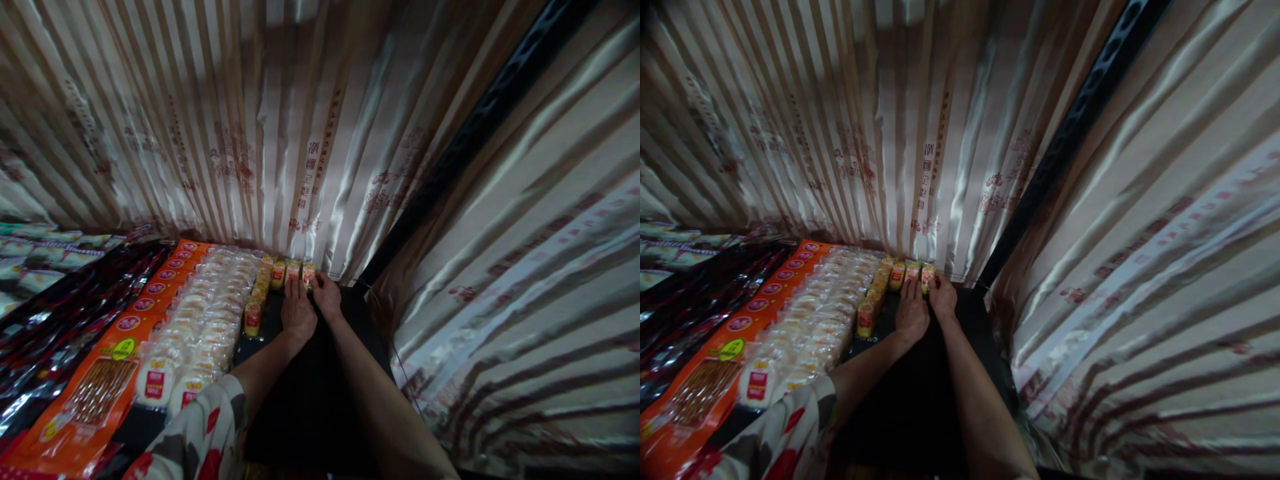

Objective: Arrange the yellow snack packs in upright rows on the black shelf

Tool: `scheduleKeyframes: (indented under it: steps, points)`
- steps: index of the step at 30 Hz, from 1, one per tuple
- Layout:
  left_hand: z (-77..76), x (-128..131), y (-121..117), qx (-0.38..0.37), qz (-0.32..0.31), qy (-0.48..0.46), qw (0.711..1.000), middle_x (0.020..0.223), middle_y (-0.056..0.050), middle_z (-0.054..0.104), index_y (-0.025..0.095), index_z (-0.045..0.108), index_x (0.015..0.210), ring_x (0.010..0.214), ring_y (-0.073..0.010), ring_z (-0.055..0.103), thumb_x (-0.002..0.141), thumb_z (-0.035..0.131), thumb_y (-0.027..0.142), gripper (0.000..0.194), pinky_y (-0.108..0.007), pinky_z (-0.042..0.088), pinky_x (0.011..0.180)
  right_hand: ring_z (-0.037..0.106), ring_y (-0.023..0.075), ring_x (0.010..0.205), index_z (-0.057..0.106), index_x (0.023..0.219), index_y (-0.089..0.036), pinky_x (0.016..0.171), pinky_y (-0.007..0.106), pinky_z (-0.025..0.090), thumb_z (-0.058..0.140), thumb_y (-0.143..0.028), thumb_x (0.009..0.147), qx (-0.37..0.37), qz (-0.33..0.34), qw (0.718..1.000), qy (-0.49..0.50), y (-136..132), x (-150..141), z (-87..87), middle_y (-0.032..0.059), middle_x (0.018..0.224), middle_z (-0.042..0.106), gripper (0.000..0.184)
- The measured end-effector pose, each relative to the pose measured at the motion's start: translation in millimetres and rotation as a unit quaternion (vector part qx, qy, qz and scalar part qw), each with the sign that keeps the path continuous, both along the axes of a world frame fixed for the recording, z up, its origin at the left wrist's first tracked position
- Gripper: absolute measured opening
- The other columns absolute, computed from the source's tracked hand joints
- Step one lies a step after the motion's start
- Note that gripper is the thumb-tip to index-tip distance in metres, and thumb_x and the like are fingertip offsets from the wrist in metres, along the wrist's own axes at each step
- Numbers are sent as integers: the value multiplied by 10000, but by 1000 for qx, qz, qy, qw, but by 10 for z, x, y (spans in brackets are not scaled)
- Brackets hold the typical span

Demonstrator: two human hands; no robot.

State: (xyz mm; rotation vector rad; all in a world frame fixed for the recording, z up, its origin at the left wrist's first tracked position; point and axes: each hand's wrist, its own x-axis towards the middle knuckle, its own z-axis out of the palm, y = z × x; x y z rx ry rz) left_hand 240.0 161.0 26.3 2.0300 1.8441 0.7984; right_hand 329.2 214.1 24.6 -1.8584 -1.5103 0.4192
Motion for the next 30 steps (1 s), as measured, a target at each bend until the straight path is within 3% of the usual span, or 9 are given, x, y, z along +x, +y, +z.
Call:
scheduleKeyframes:
  steps: [5, 13, 19, 24, 30]
  points:
    - [-81, -27, 5, 10, -18, -4, 1000, 1452, -161, 327, 33, 340, 1359, 1382, -254, 195, 808, 364, 98, 555, -394, 236, 1133, 639, 185, 849, 541, 1145, -194, 750, 273, 463, 489, -331, 843, 1, -8, 1000, -2, 20, -65, -21, 60, 939, 692, 335]
    - [-83, -34, -19, -10, -18, -27, 999, 1474, -169, 272, 29, 284, 1382, 1391, -249, 153, 816, 353, 102, 575, -406, 234, 1132, 619, 179, 795, 565, 962, -183, 723, 273, 445, 446, -348, 844, 15, -13, 1000, 3, -3, -118, -52, 58, 892, 666, 235]
    - [-16, -54, -168, -4, -38, -39, 999, 1472, -205, 252, 3, 350, 1338, 1394, -271, 132, 818, 360, 105, 529, -447, 236, 1126, 577, 214, 896, 585, 974, -122, 838, 338, 439, 431, -385, 804, 89, -23, 995, 34, -112, -54, -110, 133, 976, 633, 350]
    - [131, -68, -505, -1, -32, -62, 998, 1375, -179, 428, 34, 505, 1217, 1343, -255, 284, 846, 352, 130, 413, -392, 301, 1103, 554, 232, 958, 586, 975, -105, 898, 375, 417, 389, -380, 791, 122, -22, 991, 57, -490, -84, -85, 158, 999, 619, 385]
    - [237, -245, -1179, 13, -88, -116, 989, 1227, -85, 562, 138, 531, 1188, 1163, -182, 461, 814, 373, 123, 407, -317, 371, 1050, 594, 194, 872, 572, 1002, -125, 830, 334, 455, 383, -344, 779, 81, -28, 982, 167, -1284, -277, 40, 126, 995, 627, 365]
